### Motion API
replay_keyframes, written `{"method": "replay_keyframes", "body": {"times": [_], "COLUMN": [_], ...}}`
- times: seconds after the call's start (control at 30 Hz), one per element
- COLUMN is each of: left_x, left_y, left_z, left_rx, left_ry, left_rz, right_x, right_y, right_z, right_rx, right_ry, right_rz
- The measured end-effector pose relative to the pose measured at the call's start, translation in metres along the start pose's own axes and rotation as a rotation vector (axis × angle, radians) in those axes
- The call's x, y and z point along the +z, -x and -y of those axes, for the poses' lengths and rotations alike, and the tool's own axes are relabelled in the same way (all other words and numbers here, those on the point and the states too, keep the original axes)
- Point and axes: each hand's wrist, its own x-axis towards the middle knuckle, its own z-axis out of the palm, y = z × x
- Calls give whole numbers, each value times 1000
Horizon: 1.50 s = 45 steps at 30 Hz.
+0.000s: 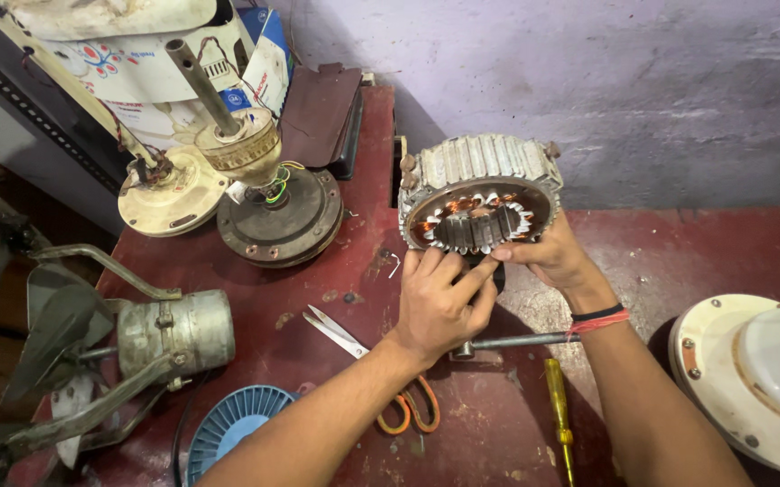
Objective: The person uses a yellow-handled screwdriver to adjust and tighten components within the stator of an electrical motor held in a bench vise. They repeatedly probe and tighten the internal windings and core, rotating the stator as needed to access different sections.
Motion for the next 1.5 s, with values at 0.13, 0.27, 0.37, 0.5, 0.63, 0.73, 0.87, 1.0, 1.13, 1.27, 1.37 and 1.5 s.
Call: {"method": "replay_keyframes", "body": {"times": [0.13, 0.27, 0.37, 0.5, 0.63, 0.73, 0.87, 1.0, 1.13, 1.27, 1.37, 1.5], "left_x": [-3, -6, -6, -7, -9, -9, -9, -9, -9, -10, -11, -13], "left_y": [-1, 0, 0, 1, 1, 2, 2, 3, 3, 4, 5, 6], "left_z": [-2, -1, -2, -4, -7, -10, -12, -11, -12, -12, -11, -10], "left_rx": [-3, 10, 13, 17, 30, 42, 57, 49, 41, 43, 41, -17], "left_ry": [13, 32, 35, 40, 41, 24, -30, -69, -76, -67, -53, 53], "left_rz": [3, -3, -7, -13, -9, 16, 75, 112, 119, 121, 124, 76], "right_x": [8, 24, 40, 63, 84, 94, 101, 106, 111, 118, 123, 125], "right_y": [7, 30, 54, 85, 107, 115, 122, 127, 128, 121, 112, 91], "right_z": [13, 31, 41, 49, 55, 58, 59, 62, 72, 85, 93, 98], "right_rx": [2, -91, 31, 9, 204, 120, 276, -82, -170, -225, -228, -356], "right_ry": [38, 103, 415, 964, 1143, 1231, 1169, 1373, 1433, 1490, 1453, 1326], "right_rz": [13, -130, -320, -353, -480, -482, -546, -408, -367, -336, -329, -295]}}
